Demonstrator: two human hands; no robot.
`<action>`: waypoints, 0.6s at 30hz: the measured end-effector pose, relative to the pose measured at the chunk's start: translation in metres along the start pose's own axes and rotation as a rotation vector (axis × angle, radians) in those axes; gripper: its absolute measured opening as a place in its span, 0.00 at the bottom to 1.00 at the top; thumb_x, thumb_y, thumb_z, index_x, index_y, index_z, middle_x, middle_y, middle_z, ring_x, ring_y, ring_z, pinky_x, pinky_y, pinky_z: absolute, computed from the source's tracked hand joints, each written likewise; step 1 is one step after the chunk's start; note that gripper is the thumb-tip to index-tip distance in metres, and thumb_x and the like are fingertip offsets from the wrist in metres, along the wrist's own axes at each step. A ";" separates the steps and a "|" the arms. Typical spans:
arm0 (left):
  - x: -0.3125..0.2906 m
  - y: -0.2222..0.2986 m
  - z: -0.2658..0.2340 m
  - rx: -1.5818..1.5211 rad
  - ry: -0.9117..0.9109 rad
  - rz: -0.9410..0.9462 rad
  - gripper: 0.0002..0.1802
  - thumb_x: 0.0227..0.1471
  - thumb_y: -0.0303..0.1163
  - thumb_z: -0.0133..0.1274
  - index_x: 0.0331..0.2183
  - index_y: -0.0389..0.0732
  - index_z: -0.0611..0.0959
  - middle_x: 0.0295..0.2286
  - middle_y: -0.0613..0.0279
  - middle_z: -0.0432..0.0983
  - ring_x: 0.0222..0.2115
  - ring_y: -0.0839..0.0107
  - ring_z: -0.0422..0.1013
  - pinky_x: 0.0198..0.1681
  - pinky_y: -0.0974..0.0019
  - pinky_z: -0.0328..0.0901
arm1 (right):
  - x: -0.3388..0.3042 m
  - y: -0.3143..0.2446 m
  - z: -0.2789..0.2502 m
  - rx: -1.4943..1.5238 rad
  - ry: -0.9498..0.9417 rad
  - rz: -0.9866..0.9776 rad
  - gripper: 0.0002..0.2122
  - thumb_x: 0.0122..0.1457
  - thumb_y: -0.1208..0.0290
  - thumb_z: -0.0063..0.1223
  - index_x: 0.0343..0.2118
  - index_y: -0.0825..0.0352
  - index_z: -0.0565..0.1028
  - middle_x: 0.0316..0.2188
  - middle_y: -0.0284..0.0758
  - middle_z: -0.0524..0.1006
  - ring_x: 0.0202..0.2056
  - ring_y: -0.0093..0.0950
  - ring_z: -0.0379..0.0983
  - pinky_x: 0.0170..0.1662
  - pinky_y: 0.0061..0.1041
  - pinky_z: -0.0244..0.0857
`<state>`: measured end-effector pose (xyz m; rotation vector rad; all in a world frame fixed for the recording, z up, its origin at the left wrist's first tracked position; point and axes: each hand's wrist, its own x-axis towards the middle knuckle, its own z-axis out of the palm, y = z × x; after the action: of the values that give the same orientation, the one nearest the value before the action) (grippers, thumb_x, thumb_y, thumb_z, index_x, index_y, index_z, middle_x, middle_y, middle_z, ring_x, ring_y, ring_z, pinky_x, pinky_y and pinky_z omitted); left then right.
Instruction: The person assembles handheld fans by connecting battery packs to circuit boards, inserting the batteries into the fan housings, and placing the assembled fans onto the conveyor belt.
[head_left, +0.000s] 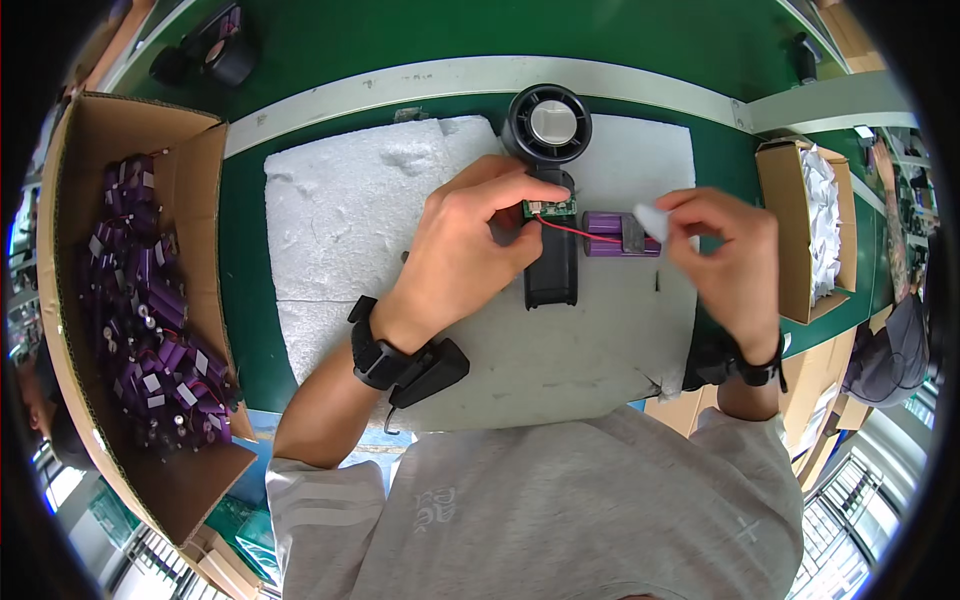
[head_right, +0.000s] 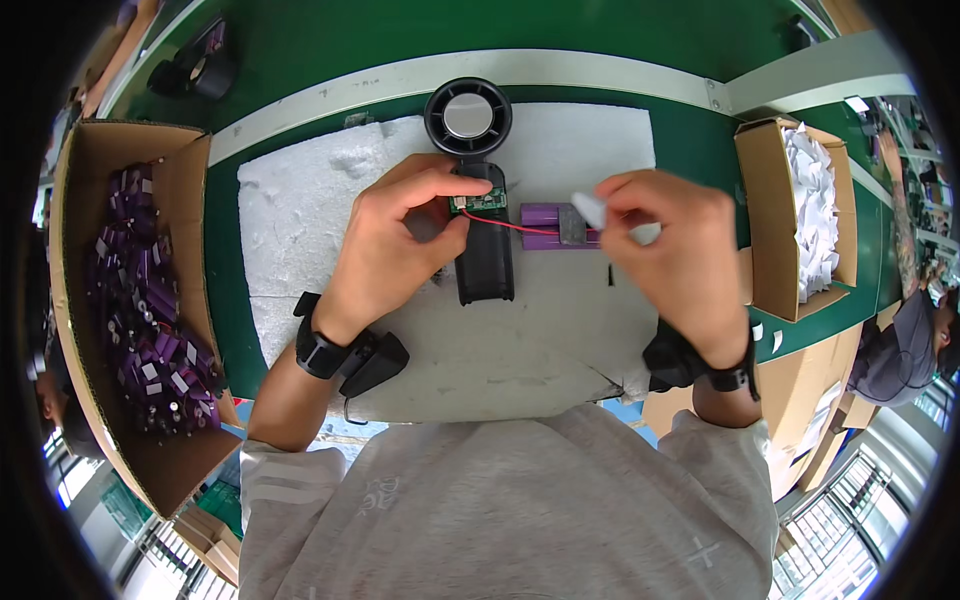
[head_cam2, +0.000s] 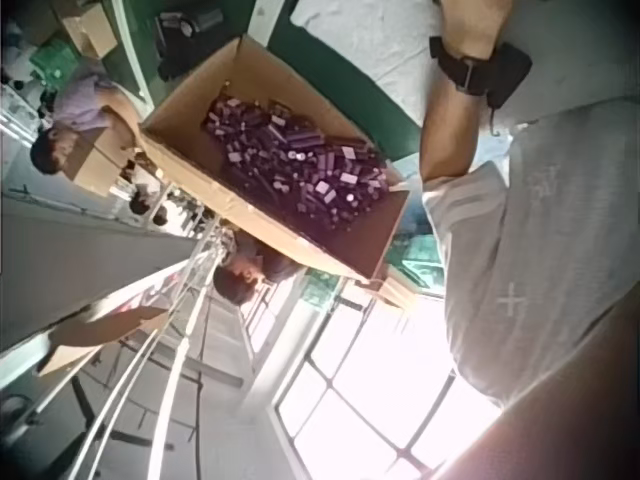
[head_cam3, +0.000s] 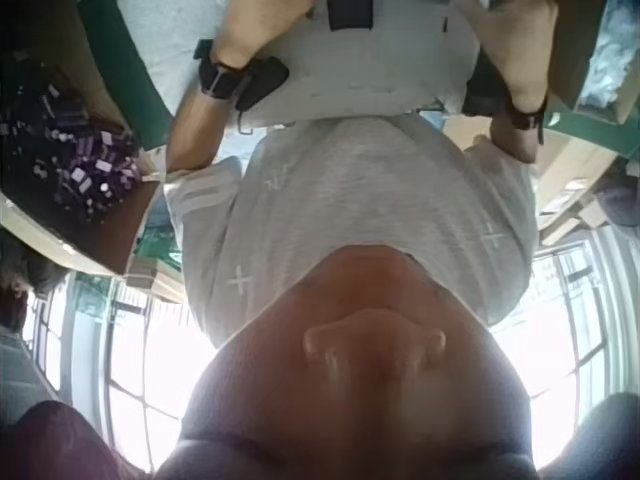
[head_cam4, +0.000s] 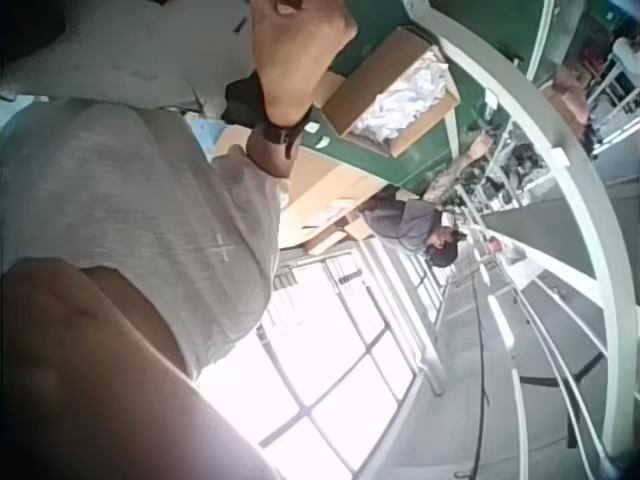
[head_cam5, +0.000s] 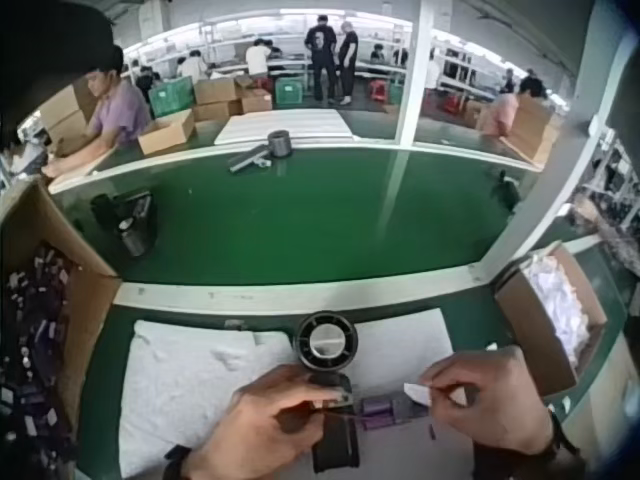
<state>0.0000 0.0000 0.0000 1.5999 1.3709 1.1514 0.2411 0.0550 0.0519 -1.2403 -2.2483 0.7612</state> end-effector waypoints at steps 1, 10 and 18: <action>0.000 0.001 0.000 -0.011 0.002 0.005 0.18 0.41 0.16 0.56 0.37 0.41 0.83 0.34 0.58 0.75 0.26 0.68 0.74 0.31 0.69 0.70 | 0.002 0.002 -0.012 -0.022 0.061 0.031 0.05 0.54 0.81 0.51 0.32 0.72 0.78 0.27 0.34 0.80 0.24 0.20 0.74 0.31 0.17 0.70; -0.002 0.001 0.005 -0.029 0.046 0.008 0.17 0.40 0.15 0.55 0.36 0.41 0.83 0.33 0.58 0.75 0.26 0.67 0.74 0.30 0.68 0.70 | -0.001 0.045 -0.093 -0.640 0.379 0.552 0.08 0.62 0.72 0.51 0.38 0.70 0.78 0.22 0.32 0.74 0.24 0.17 0.67 0.31 0.17 0.62; -0.003 -0.001 0.005 0.043 0.004 -0.004 0.20 0.40 0.15 0.57 0.38 0.43 0.85 0.39 0.55 0.76 0.32 0.71 0.76 0.33 0.72 0.71 | 0.007 -0.002 0.027 -0.162 -0.255 -0.302 0.27 0.38 0.82 0.66 0.46 0.67 0.74 0.41 0.42 0.73 0.38 0.37 0.73 0.41 0.25 0.69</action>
<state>0.0044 -0.0027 -0.0028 1.6252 1.4092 1.1307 0.2197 0.0533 0.0338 -0.8783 -2.6710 0.6625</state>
